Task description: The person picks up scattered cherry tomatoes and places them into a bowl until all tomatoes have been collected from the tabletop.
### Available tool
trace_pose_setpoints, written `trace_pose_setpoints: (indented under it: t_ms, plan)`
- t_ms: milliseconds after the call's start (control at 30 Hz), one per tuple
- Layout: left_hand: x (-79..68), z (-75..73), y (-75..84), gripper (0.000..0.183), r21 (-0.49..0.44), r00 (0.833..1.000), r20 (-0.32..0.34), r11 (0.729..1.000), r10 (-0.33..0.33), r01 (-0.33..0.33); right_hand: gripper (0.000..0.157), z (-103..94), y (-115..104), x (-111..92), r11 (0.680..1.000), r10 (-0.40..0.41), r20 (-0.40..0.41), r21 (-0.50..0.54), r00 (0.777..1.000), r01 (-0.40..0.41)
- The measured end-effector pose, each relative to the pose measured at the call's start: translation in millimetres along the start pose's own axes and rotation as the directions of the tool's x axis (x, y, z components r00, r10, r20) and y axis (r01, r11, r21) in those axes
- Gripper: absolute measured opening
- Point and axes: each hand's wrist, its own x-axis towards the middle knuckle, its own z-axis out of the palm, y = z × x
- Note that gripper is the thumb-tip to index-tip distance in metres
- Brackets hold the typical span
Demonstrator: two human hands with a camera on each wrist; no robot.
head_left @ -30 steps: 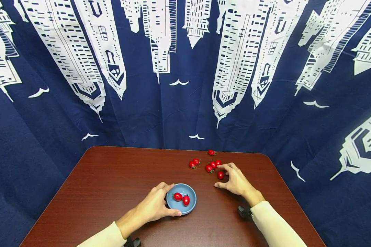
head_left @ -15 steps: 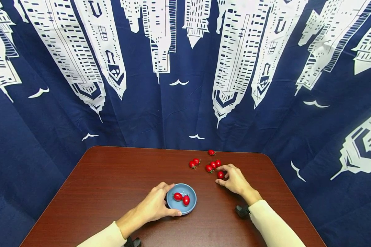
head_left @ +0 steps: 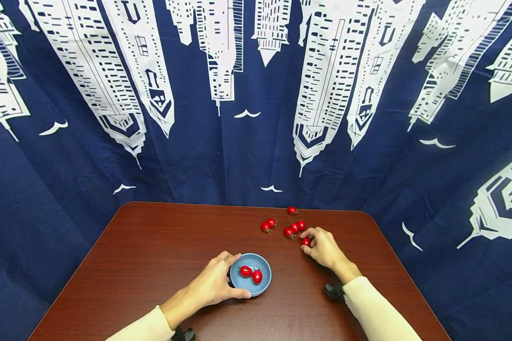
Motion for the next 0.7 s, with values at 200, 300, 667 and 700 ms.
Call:
trace_pose_setpoints:
  t_ms: [200,300,667,700]
  plan:
    - [-0.6,0.7,0.1,0.107,-0.008,1.0,0.01,1.0,-0.008,0.009,0.027,0.1,-2,-3,1.0,0.02,0.003,0.011,1.0,-0.02]
    - [-1.0,1.1,0.4,0.107,-0.006,1.0,0.011,1.0,-0.009,0.009,0.026,0.4,-4,-4,1.0,0.017,-0.001,0.017,1.0,-0.017]
    - [0.0,1.8,-0.1,0.107,-0.004,1.0,0.007,1.0,-0.011,0.011,0.028,-2.8,-10,-6,0.999,-0.009,-0.012,0.037,1.0,0.009]
    - [0.0,1.6,0.0,0.107,-0.004,1.0,0.005,1.0,-0.007,0.007,0.029,-3.2,-11,-6,0.999,-0.009,-0.014,0.04,1.0,0.009]
